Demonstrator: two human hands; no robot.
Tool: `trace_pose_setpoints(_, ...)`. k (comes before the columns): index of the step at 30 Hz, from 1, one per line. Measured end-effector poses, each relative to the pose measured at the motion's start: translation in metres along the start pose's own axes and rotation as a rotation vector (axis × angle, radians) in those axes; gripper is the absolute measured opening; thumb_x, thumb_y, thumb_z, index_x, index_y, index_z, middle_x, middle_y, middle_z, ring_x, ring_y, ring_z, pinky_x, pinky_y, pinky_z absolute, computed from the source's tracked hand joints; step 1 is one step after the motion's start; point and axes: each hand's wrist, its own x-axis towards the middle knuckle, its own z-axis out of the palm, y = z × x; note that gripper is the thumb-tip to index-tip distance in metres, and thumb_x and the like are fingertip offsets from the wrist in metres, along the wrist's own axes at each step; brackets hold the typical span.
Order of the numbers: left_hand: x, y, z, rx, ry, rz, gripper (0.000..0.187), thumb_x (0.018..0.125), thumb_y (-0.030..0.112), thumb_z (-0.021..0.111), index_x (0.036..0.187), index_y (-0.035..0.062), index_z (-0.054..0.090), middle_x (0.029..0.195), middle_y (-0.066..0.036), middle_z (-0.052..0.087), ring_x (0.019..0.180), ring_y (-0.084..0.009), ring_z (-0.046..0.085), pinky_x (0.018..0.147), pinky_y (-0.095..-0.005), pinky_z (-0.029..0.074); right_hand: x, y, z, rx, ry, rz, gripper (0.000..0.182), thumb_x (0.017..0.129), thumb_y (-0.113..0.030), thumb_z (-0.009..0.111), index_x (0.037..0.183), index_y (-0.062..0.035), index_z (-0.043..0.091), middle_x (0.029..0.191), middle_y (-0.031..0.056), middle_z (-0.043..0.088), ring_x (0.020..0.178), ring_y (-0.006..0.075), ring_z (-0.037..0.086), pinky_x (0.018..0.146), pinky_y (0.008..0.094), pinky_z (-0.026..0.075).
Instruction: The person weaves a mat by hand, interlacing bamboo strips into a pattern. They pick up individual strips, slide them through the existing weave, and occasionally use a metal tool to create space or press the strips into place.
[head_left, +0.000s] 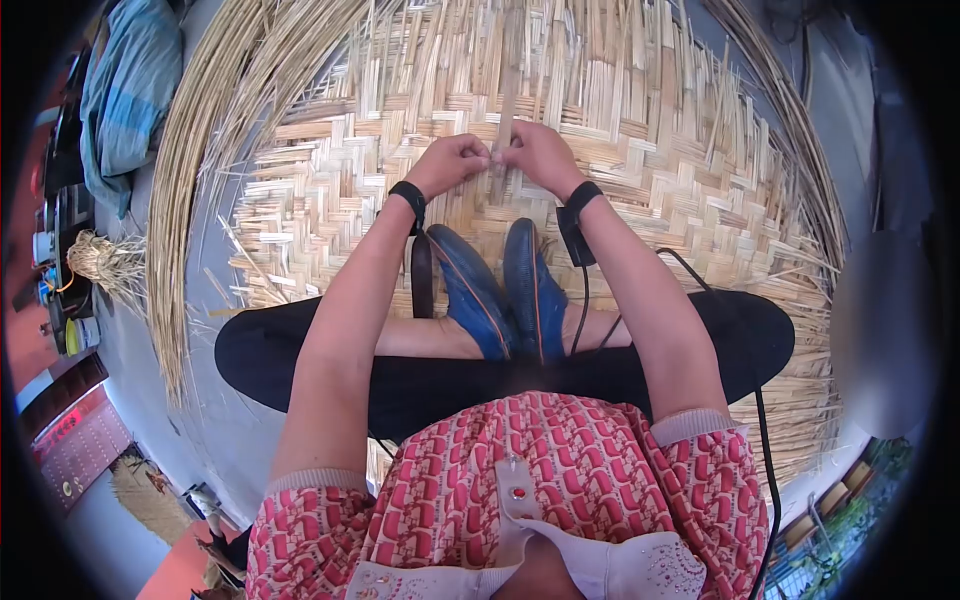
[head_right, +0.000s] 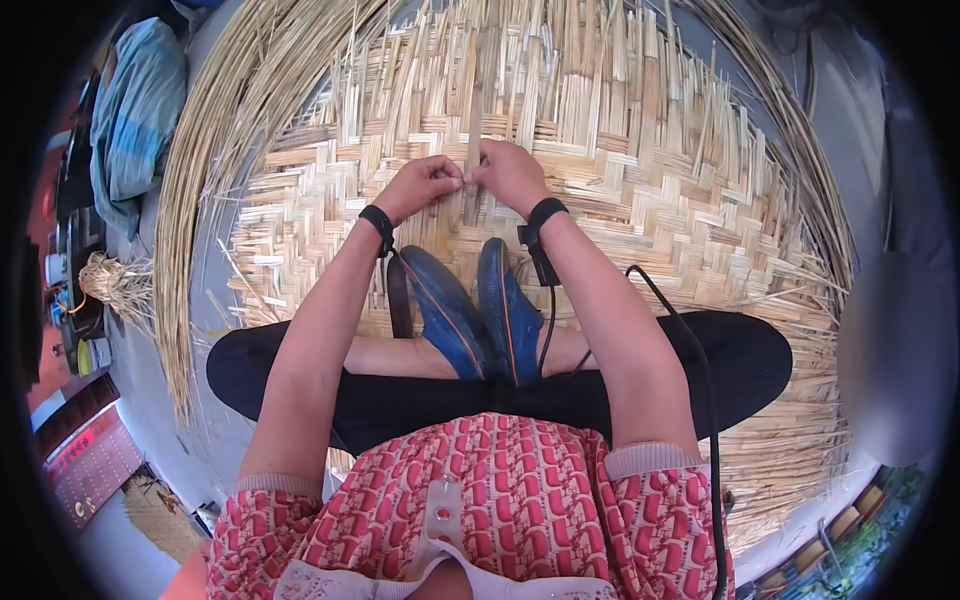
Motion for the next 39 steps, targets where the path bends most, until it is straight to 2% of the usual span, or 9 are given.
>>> trace_pose_setpoints(3, -0.003, 0.002, -0.002, -0.135, 0.002, -0.046, 0.009, 0.093, 0.014, 0.066, 0.098, 0.0064, 0.066, 0.077, 0.004, 0.058, 0.067, -0.0046, 0.052, 0.06, -0.0208, 0.042, -0.006, 0.01, 0.01, 0.275, 0.155, -0.051, 0.026, 0.08, -0.016, 0.076, 0.102, -0.0048, 0.068, 0.083, 0.0107, 0.069, 0.076, 0.0235, 0.067, 0.068, 0.0356, 0.05)
trace_pose_setpoints(7, -0.003, -0.005, 0.0, -0.155, 0.013, -0.038, 0.01, 0.093, 0.014, 0.066, 0.1, 0.0065, 0.066, 0.077, 0.004, 0.058, 0.068, -0.005, 0.052, 0.061, -0.0211, 0.042, -0.014, 0.017, 0.019, 0.288, 0.139, -0.008, 0.027, 0.079, -0.016, 0.077, 0.102, -0.0047, 0.068, 0.081, 0.0087, 0.069, 0.074, 0.0199, 0.066, 0.068, 0.0338, 0.05)
trace_pose_setpoints(12, -0.003, 0.013, -0.008, -0.222, 0.012, -0.145, 0.013, 0.094, 0.014, 0.065, 0.105, 0.0068, 0.066, 0.082, 0.002, 0.063, 0.072, -0.0056, 0.058, 0.063, -0.0218, 0.045, -0.013, 0.004, 0.017, 0.126, 0.113, 0.032, 0.029, 0.08, -0.018, 0.077, 0.105, -0.0081, 0.069, 0.081, 0.0096, 0.069, 0.076, 0.0249, 0.067, 0.069, 0.0372, 0.05)
trace_pose_setpoints(18, -0.003, 0.012, -0.002, -0.369, 0.092, -0.009, 0.018, 0.095, 0.014, 0.064, 0.111, 0.0078, 0.067, 0.086, 0.003, 0.066, 0.074, -0.0059, 0.06, 0.068, -0.0212, 0.048, -0.019, -0.007, 0.017, 0.094, 0.188, -0.041, 0.028, 0.08, -0.021, 0.076, 0.104, -0.0087, 0.068, 0.084, 0.0117, 0.07, 0.079, 0.0292, 0.068, 0.069, 0.0395, 0.051)
trace_pose_setpoints(22, 0.004, 0.012, -0.003, -0.294, 0.059, -0.011, 0.032, 0.091, 0.001, 0.056, 0.12, 0.0091, 0.065, 0.1, 0.002, 0.066, 0.089, -0.0069, 0.061, 0.076, -0.0229, 0.049, -0.002, 0.001, 0.012, -0.079, 0.117, 0.111, 0.031, 0.08, -0.021, 0.076, 0.106, -0.0079, 0.068, 0.086, 0.0139, 0.07, 0.081, 0.0304, 0.068, 0.071, 0.0393, 0.052)
trace_pose_setpoints(24, 0.005, 0.016, -0.002, -0.298, 0.055, -0.021, 0.036, 0.089, -0.001, 0.054, 0.123, 0.0093, 0.064, 0.103, 0.001, 0.065, 0.093, -0.0078, 0.061, 0.077, -0.0236, 0.049, -0.005, 0.011, 0.014, -0.04, 0.068, 0.121, 0.033, 0.079, -0.02, 0.078, 0.107, -0.0059, 0.067, 0.085, 0.0128, 0.07, 0.08, 0.0265, 0.069, 0.072, 0.0374, 0.052)
trace_pose_setpoints(27, 0.007, 0.026, -0.003, -0.292, 0.031, -0.019, 0.041, 0.087, -0.001, 0.053, 0.126, 0.0089, 0.062, 0.107, -0.001, 0.065, 0.098, -0.0096, 0.061, 0.079, -0.0246, 0.049, -0.02, 0.029, 0.015, 0.442, 0.044, 0.064, 0.032, 0.082, -0.014, 0.077, 0.109, -0.0015, 0.067, 0.089, 0.0105, 0.071, 0.081, 0.0191, 0.068, 0.071, 0.032, 0.052)
trace_pose_setpoints(31, -0.003, 0.026, 0.007, -0.314, -0.057, 0.049, 0.041, 0.087, 0.001, 0.055, 0.127, 0.007, 0.061, 0.108, -0.003, 0.065, 0.099, -0.0118, 0.061, 0.08, -0.026, 0.05, -0.033, 0.017, 0.017, 0.594, 0.148, -0.056, 0.031, 0.084, -0.011, 0.075, 0.112, -0.0016, 0.066, 0.091, 0.0096, 0.072, 0.082, 0.0178, 0.069, 0.072, 0.0312, 0.052)
trace_pose_setpoints(39, -0.003, 0.038, 0.008, -0.206, -0.045, 0.101, 0.036, 0.088, 0.013, 0.069, 0.123, 0.0067, 0.063, 0.105, -0.003, 0.066, 0.097, -0.0127, 0.061, 0.084, -0.0286, 0.049, -0.022, 0.001, 0.026, 0.057, 0.178, -0.034, 0.027, 0.088, -0.015, 0.066, 0.114, -0.0082, 0.067, 0.094, 0.0185, 0.071, 0.088, 0.0338, 0.068, 0.075, 0.0394, 0.053)
